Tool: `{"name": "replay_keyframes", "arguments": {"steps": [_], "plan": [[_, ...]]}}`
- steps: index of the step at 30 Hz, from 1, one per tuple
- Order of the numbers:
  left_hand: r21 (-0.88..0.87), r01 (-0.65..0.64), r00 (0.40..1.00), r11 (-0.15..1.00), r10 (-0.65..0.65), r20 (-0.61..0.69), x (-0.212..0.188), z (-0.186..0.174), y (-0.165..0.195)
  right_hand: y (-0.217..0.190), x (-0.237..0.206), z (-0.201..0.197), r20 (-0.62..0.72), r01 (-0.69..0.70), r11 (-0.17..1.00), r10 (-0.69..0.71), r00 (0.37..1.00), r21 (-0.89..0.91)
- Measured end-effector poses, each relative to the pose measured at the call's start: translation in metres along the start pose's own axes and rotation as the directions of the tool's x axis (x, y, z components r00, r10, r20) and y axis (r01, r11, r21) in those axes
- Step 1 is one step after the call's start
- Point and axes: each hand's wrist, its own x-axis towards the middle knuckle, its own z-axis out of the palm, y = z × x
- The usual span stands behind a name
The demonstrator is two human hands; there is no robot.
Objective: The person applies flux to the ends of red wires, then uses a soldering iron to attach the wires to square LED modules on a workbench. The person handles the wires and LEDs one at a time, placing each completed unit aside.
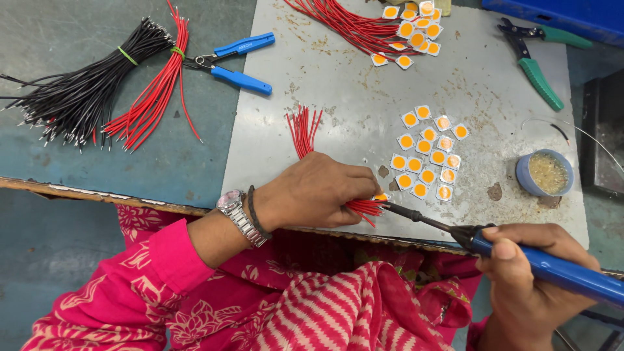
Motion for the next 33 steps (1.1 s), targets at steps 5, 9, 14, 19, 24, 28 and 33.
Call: {"name": "replay_keyframes", "arguments": {"steps": [5, 9, 14, 19, 24, 28, 33], "plan": [[-0.007, 0.016, 1.0, 1.0, -0.016, 0.003, 0.0, 0.001, 0.0, -0.003, 0.005, 0.0, 0.08, 0.015, 0.999, -0.012, 0.997, -0.031], [-0.026, 0.012, 1.0, 1.0, -0.012, 0.002, 0.001, 0.0, 0.0, -0.007, 0.017, 0.0, 0.194, 0.155, 0.979, -0.128, 0.973, -0.135], [-0.036, 0.023, 0.999, 0.999, -0.023, 0.024, 0.001, -0.002, 0.0, -0.015, 0.026, 0.0, 0.281, 0.288, 0.933, -0.224, 0.933, -0.216], [-0.028, 0.022, 1.0, 0.999, -0.022, 0.02, 0.002, -0.002, 0.0, -0.021, 0.016, -0.001, 0.126, 0.11, 0.988, -0.096, 0.987, -0.113], [-0.027, 0.019, 0.999, 0.999, -0.018, 0.032, 0.002, -0.001, -0.001, -0.021, 0.013, -0.005, 0.071, 0.041, 0.988, -0.031, 0.997, -0.146], [-0.029, 0.018, 0.999, 0.999, -0.017, 0.042, 0.001, -0.002, 0.0, -0.017, 0.02, -0.002, 0.173, 0.142, 0.976, -0.113, 0.978, -0.164], [-0.015, 0.012, 0.999, 1.0, -0.012, 0.046, 0.002, -0.003, 0.001, -0.018, 0.023, 0.002, 0.214, 0.156, 0.969, -0.114, 0.97, -0.194]]}}
